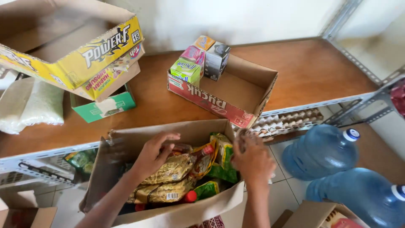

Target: Sorting, wiping down, and packing various grocery items into a cardboard box.

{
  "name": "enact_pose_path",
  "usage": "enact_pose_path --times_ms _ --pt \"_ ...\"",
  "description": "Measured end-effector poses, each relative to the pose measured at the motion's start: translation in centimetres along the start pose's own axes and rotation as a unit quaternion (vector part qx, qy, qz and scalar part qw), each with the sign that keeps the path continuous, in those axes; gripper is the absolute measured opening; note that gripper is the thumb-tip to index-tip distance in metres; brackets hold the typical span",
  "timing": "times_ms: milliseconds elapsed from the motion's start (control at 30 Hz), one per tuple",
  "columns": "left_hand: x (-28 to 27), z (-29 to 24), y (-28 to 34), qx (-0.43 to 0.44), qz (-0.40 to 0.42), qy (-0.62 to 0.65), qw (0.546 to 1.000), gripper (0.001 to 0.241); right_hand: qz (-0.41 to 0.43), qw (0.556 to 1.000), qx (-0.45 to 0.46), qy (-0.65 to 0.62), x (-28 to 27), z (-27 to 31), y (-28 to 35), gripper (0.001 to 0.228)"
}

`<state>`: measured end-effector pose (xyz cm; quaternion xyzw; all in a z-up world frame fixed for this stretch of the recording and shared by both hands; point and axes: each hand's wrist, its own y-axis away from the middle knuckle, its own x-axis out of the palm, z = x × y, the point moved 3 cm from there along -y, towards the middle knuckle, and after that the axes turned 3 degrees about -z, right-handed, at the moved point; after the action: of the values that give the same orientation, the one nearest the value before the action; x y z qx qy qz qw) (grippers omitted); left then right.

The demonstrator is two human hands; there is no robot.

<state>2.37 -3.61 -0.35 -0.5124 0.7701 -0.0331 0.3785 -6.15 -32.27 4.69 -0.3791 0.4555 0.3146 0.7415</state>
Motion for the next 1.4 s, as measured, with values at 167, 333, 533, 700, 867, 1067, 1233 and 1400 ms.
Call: enact_pose_path --times_ms 167,333,533,700,867,1067,1233,1400 --pt "0.1 -1.4 1.4 -0.029 0.110 0.018 0.993 0.048 0.092 0.994 0.015 0.049 2.1 1.2 1.0 0.066" --pt "1.1 -1.3 2.4 -0.049 0.225 0.044 0.972 0.073 -0.066 0.997 -0.038 -0.021 0.8 1.5 -1.0 0.031" --pt "2.0 1.1 3.6 -0.116 0.250 0.067 0.959 0.070 0.019 0.994 -0.106 0.002 6.4 5.1 -10.6 0.056" --pt "1.7 -0.1 3.0 -0.115 0.252 0.056 0.959 0.074 0.033 0.995 -0.095 -0.013 12.2 5.2 -11.9 0.050" --pt "1.1 1.5 2.9 -0.127 0.278 0.081 0.949 0.086 0.010 0.990 -0.119 -0.079 11.0 4.1 -10.6 0.039" --pt "1.3 3.8 3.3 -0.223 0.327 0.085 0.914 0.108 0.020 0.981 -0.142 -0.128 9.9 4.0 -10.3 0.048" --pt "0.3 1.9 2.4 -0.202 0.319 0.018 0.926 0.099 -0.035 0.972 -0.158 -0.171 4.1 7.1 -7.7 0.066" --pt "0.0 2.6 2.9 -0.089 0.234 -0.014 0.968 0.073 -0.139 0.922 -0.255 -0.258 2.7 9.1 -4.7 0.053"
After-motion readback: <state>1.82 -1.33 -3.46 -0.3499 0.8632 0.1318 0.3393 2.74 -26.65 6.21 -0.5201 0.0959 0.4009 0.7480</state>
